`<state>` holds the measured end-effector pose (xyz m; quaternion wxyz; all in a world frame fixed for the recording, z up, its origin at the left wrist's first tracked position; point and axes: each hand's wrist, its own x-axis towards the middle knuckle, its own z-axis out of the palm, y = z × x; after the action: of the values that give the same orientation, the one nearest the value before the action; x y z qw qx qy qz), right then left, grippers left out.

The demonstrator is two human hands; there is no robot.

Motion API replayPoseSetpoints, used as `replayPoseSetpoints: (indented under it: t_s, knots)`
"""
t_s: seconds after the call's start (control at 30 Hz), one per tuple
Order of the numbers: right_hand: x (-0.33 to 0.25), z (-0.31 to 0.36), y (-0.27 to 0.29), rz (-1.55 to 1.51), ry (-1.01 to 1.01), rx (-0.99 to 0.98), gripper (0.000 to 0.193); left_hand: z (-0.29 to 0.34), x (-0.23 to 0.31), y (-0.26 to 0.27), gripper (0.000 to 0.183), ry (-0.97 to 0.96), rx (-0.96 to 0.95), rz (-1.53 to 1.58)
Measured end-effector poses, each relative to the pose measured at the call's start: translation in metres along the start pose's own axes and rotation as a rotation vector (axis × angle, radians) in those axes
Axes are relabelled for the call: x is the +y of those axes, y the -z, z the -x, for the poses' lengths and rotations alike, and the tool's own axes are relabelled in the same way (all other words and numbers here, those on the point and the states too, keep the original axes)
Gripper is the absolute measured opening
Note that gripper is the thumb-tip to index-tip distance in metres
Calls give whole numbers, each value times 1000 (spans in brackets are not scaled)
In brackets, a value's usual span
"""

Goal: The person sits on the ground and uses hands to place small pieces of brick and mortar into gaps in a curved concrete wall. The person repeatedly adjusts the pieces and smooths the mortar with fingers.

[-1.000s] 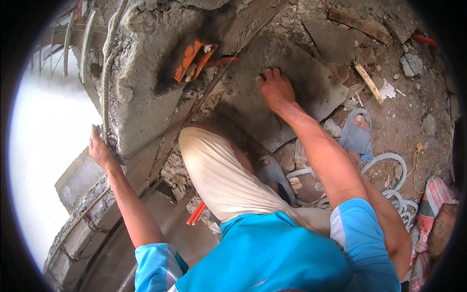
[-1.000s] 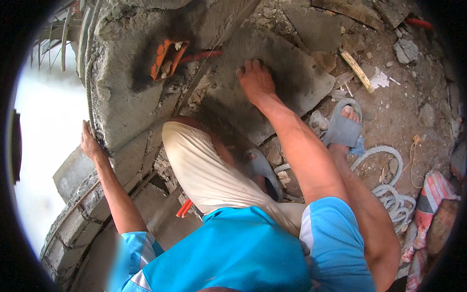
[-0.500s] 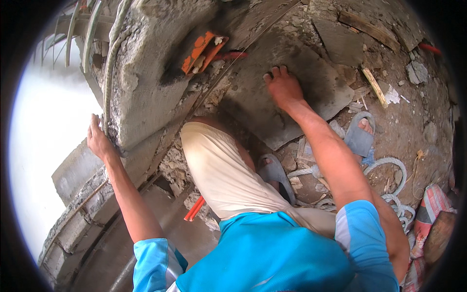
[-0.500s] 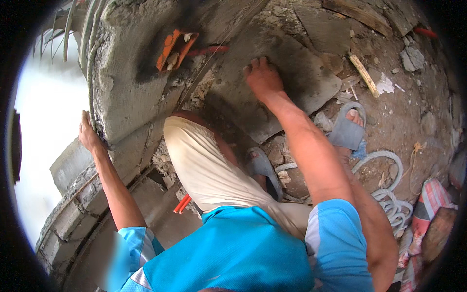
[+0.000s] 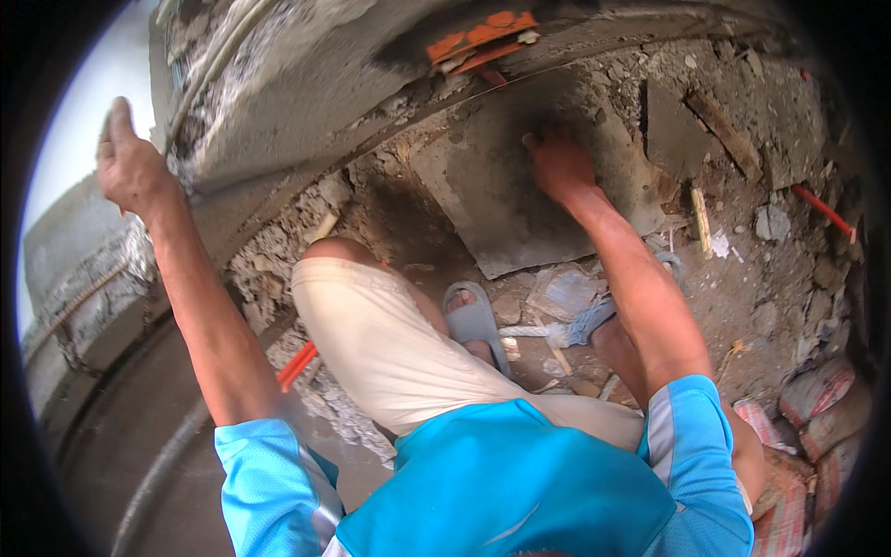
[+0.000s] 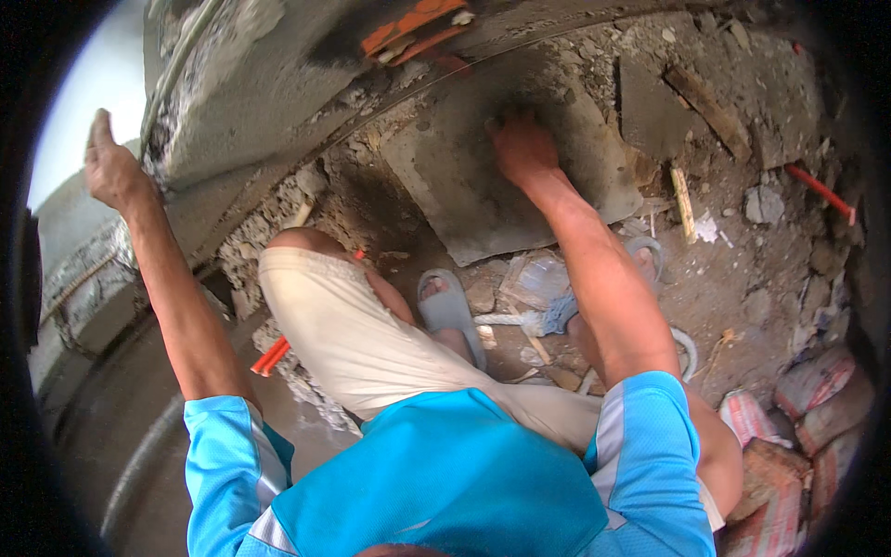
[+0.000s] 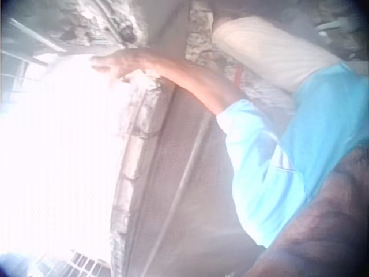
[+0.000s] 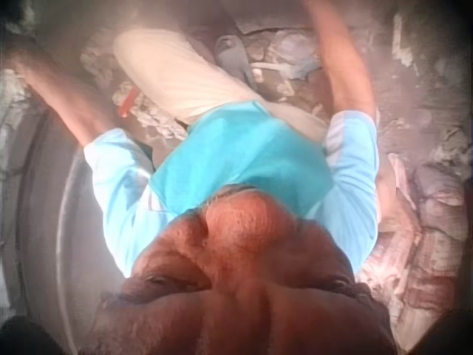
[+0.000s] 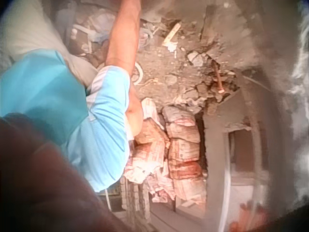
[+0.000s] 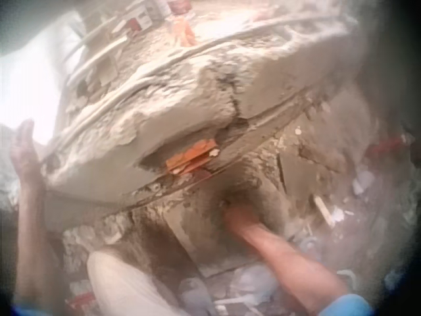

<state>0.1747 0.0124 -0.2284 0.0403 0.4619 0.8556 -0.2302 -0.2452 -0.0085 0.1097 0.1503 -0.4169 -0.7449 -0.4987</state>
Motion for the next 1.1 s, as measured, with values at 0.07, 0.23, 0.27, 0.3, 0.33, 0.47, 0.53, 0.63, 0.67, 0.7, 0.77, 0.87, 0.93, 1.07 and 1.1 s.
replayPoseSetpoints:
  t_s: [0.07, 0.23, 0.27, 0.3, 0.33, 0.47, 0.53, 0.63, 0.67, 0.7, 0.77, 0.87, 0.93, 1.07, 1.1]
  knots:
    - [13, -2, -13, 66, 55, 62, 33, 2, -5, 19, 26, -200, 153, -151]
    - [16, -3, 12, 105, 190, -127, 38, 156, 72, -13, 18, -85, 317, 376]
    - [18, -8, 16, 159, 298, -184, 40, 191, 99, -26, 17, 32, 331, 586]
    - [14, -12, 23, 179, 338, -219, 41, 227, 107, -40, 18, 194, 317, 690]
    - [11, -16, 32, 201, 366, -252, 43, 264, 104, -59, 18, 412, 280, 714]
    - [9, -29, 42, 303, 350, -354, 48, 414, 51, -104, 35, 1066, -84, 398]
    - [-3, -29, 37, 219, 302, -313, 49, 463, 28, -119, 40, 1240, -103, 501]
    - [-19, -15, 43, 53, 223, -363, 49, 483, 21, -123, 47, 1553, -149, 799]
    - [-25, -14, 46, -8, 195, -389, 49, 485, 22, -121, 49, 1597, -177, 807]
    - [-22, -14, 48, -30, 161, -372, 53, 480, 26, -121, 51, 1637, -219, 820]
    - [-15, -13, 47, -88, 96, -339, 62, 459, 35, -118, 51, 1637, -243, 877]
    - [-23, -18, 60, -206, 5, -404, 67, 444, 32, -109, 55, 1617, -275, 1055]
    - [-40, -16, 70, -285, 17, -432, 66, 449, 28, -109, 56, 1611, -267, 1190]
    - [-63, -12, 93, -277, 33, -508, 67, 453, 37, -119, 50, 1598, -182, 1393]
    - [-55, -11, 95, -273, 55, -474, 66, 451, 45, -123, 48, 1587, -164, 1442]
